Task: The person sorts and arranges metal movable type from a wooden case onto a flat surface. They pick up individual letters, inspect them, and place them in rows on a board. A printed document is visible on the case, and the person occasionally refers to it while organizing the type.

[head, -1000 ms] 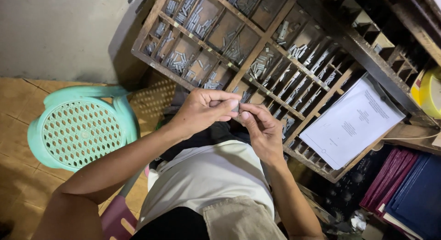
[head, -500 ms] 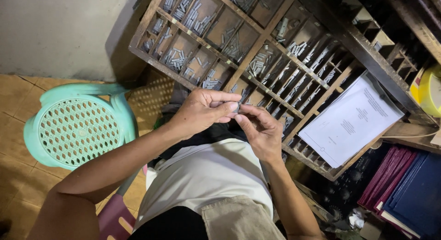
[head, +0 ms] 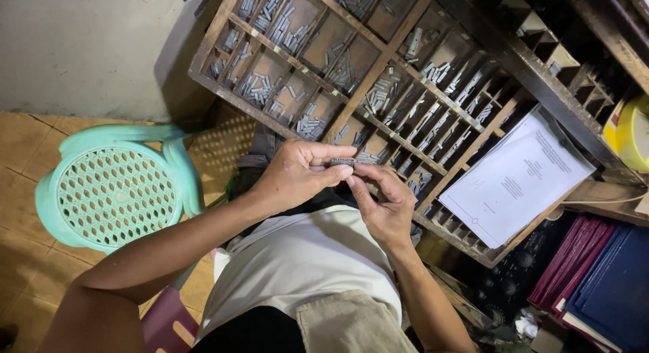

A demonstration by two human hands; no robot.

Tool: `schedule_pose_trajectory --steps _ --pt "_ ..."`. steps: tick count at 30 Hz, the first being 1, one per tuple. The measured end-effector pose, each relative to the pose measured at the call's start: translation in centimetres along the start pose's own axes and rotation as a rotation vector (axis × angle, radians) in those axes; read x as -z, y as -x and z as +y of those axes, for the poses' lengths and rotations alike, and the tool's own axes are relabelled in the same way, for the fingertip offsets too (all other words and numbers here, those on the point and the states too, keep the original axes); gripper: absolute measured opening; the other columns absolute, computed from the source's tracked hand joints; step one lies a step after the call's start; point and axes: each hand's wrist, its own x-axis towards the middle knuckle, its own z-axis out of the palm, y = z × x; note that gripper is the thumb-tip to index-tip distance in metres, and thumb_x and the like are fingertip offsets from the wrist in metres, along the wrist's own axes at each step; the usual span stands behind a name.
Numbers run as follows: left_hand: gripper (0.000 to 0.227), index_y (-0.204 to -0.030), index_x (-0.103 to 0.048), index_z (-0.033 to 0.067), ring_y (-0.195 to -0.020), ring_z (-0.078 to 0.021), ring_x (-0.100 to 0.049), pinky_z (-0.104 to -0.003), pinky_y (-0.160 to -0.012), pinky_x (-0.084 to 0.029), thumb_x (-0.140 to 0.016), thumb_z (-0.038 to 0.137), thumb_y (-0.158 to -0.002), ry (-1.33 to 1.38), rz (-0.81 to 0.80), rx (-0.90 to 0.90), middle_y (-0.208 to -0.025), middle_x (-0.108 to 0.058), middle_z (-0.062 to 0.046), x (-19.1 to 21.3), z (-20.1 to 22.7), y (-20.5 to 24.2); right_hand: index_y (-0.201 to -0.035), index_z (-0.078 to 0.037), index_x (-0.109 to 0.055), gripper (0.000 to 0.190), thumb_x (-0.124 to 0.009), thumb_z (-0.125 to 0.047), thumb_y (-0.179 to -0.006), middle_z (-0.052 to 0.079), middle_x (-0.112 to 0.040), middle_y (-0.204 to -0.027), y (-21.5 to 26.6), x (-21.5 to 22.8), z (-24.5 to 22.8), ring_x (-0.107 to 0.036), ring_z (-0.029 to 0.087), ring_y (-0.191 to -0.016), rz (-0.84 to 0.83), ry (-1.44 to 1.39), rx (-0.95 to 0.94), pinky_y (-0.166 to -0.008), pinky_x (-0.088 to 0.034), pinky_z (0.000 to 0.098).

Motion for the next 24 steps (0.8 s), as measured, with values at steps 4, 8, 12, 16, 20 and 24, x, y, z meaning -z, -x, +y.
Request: schedule_pose_trajectory --steps 4,8,12,16,20,24 --pt "0.045 -0.130 -0.069 -0.0012 -0.097 -0.0231 -0.073 -0.032 -0.081 -0.066 -0.078 0.004 -0.086 -0.015 -0.017 -0.025 -0.108 -0.076 -0.027 -0.2 1.1 0.1 -0.105 0.009 -0.075 0.020 -0.081 0.006 -0.086 0.021 -0.074 -0.091 0.1 0.0 -0.4 -0.074 0.023 -0.087 -0.015 0.011 -0.021 -0.073 -0.064 0.0351" --pt "0.046 -0.128 -0.070 -0.0004 -0.097 -0.0215 -0.072 -0.032 -0.080 -0.066 -0.080 0.007 -0.084 -0.032 -0.015 -0.013 -0.109 -0.077 -0.024 -0.1 1.1 0.0 -0.107 0.008 -0.075 0.020 -0.079 0.007 -0.087 0.021 -0.075 -0.093 0.1 -0.1 -0.9 -0.074 0.022 -0.089 -0.024 0.022 -0.044 -0.074 -0.064 0.0348" --pt "0.045 -0.128 -0.071 0.0005 -0.098 -0.0243 -0.073 -0.034 -0.080 -0.066 -0.080 0.006 -0.084 -0.043 -0.029 -0.004 -0.109 -0.076 -0.024 0.0 0.8 -0.1 -0.107 0.008 -0.075 0.019 -0.078 0.007 -0.088 0.021 -0.075 -0.094 0.3 0.0 -0.8 -0.075 0.022 -0.089 -0.029 0.024 -0.065 -0.075 -0.064 0.0349" --pt "0.048 -0.129 -0.068 -0.0044 -0.100 -0.0289 -0.074 -0.038 -0.082 -0.066 -0.080 0.012 -0.085 0.074 -0.036 0.066 -0.115 -0.073 -0.028 -0.3 0.6 0.0 -0.107 0.007 -0.075 0.019 -0.077 0.007 -0.089 0.019 -0.075 -0.092 0.4 -0.1 -0.7 -0.073 0.019 -0.089 -0.018 -0.017 -0.091 -0.074 -0.064 0.0326" --pt "0.048 -0.133 -0.064 -0.0049 -0.109 -0.0427 -0.067 -0.051 -0.090 -0.060 -0.073 0.017 -0.091 0.196 -0.054 0.189 -0.123 -0.070 -0.032 -0.3 1.1 0.2 -0.107 0.008 -0.075 0.017 -0.076 0.006 -0.090 0.019 -0.075 -0.092 0.5 0.3 -0.3 -0.073 0.019 -0.089 -0.021 -0.025 -0.114 -0.075 -0.064 0.0330" --pt "0.048 -0.134 -0.066 -0.0018 -0.109 -0.0398 -0.070 -0.047 -0.091 -0.061 -0.074 0.017 -0.090 0.170 -0.068 0.199 -0.121 -0.072 -0.029 -0.4 1.6 0.3 -0.109 0.010 -0.073 0.021 -0.077 0.007 -0.088 0.020 -0.075 -0.091 0.4 0.3 -0.8 -0.077 0.023 -0.087 -0.034 -0.070 -0.102 -0.076 -0.064 0.0338"
